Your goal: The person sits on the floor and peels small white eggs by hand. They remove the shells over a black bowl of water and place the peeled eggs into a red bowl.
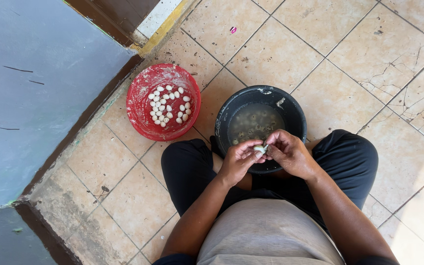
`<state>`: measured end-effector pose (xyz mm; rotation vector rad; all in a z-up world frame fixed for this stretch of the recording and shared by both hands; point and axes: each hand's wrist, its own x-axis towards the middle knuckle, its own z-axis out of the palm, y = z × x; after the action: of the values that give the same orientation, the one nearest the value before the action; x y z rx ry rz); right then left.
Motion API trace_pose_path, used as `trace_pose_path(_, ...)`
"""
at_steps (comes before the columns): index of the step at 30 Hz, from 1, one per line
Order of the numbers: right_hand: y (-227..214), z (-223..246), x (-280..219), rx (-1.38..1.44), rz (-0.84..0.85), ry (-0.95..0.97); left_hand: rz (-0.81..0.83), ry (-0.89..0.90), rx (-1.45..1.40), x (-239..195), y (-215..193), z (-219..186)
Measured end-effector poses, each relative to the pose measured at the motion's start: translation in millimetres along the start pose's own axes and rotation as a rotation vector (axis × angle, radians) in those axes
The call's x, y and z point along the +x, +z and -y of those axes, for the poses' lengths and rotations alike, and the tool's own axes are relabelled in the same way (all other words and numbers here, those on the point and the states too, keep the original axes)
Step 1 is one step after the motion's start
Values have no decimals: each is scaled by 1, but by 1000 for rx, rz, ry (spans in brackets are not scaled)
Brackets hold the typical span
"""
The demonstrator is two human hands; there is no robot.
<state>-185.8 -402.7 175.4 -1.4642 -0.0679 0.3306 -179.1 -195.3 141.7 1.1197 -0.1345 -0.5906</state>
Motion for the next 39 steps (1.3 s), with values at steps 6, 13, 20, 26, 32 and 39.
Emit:
trace_pose_path(6, -7, 2, 5, -478, -331, 101, -124, -17, -234, -1, 0, -5)
trace_pose_path(13, 10, -3, -5, 31, -152, -12, -240, 108, -135, 4, 9, 11)
trace_pose_path(20, 15, -10, -8, 62, -42, -13, -245, 240, 76, 2, 12, 20)
trace_pose_path(26, 2, -25, -4, 444, -57, 83, -194, 140, -191, 0, 3, 19)
trace_pose_path(32, -2, -27, 17, -864, -197, -100, -247, 30, -371, -3, -1, 3)
trace_pose_path(39, 28, -2, 16, -503, -257, -129, -229, 84, -146, -2, -6, 8)
